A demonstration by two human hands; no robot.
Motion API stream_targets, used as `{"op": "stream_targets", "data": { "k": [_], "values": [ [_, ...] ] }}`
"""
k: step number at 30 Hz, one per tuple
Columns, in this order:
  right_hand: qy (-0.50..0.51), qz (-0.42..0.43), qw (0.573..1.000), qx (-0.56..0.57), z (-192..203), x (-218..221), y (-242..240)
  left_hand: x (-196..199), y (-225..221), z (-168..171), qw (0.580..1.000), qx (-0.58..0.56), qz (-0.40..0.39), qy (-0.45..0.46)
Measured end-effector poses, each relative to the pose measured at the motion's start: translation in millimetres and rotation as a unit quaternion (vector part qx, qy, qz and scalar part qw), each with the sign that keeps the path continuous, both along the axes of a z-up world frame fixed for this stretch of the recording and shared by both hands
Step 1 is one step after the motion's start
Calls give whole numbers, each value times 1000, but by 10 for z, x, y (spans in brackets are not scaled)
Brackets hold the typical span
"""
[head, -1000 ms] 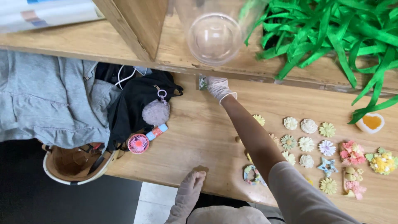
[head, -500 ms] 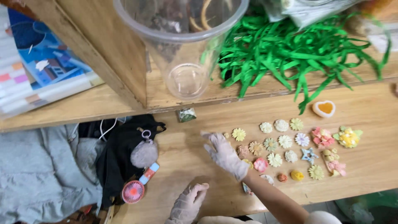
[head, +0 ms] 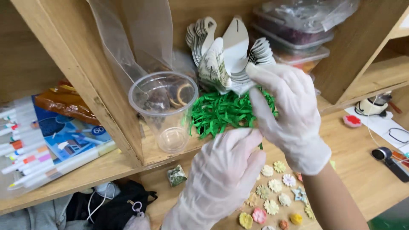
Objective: The person places small decorative wax flower candles into individual plastic bags and then places the bags into paper gift boxes.
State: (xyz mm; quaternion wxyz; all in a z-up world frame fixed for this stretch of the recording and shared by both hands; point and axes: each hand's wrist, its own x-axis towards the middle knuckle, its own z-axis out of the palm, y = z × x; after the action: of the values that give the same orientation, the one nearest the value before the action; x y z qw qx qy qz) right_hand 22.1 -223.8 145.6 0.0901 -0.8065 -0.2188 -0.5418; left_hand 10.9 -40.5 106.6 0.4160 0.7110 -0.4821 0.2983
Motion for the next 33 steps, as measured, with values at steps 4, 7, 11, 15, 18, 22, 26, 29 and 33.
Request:
{"op": "stream_targets", "data": {
  "k": [4, 7, 11, 15, 18, 22, 26, 29, 33],
  "values": [
    [-21, -18, 999, -34, 201, 758, -292, 302, -405, 200, 998, 29, 56, -22],
    [-11, -94, 988, -124, 224, 1277, -528, 582, -713, 129, 983, 88, 159, -23],
    [172, -236, 915, -278, 345, 1547, -661, 838, -1114, 91, 948, 109, 272, -126],
    [371, -176, 875, -256, 296, 1804, -940, 917, -1371, 110, 946, 118, 297, -54],
    [439, -106, 869, -204, 507, 1542, -899, 981, -1456, -8, 947, 120, 296, 35],
    [438, -73, 876, -186, 534, 1647, -1043, 945, -1417, -41, 944, 107, 312, 21],
    [505, 39, 859, -71, 648, 1610, -1076, 914, -1420, -52, 932, 137, 336, 14],
    [495, -6, 861, -116, 727, 1497, -992, 915, -1441, -90, 926, 142, 349, 7],
    [392, 2, 895, -214, 610, 1616, -1051, 904, -1430, -154, 917, 137, 373, -44]
  ]
}}
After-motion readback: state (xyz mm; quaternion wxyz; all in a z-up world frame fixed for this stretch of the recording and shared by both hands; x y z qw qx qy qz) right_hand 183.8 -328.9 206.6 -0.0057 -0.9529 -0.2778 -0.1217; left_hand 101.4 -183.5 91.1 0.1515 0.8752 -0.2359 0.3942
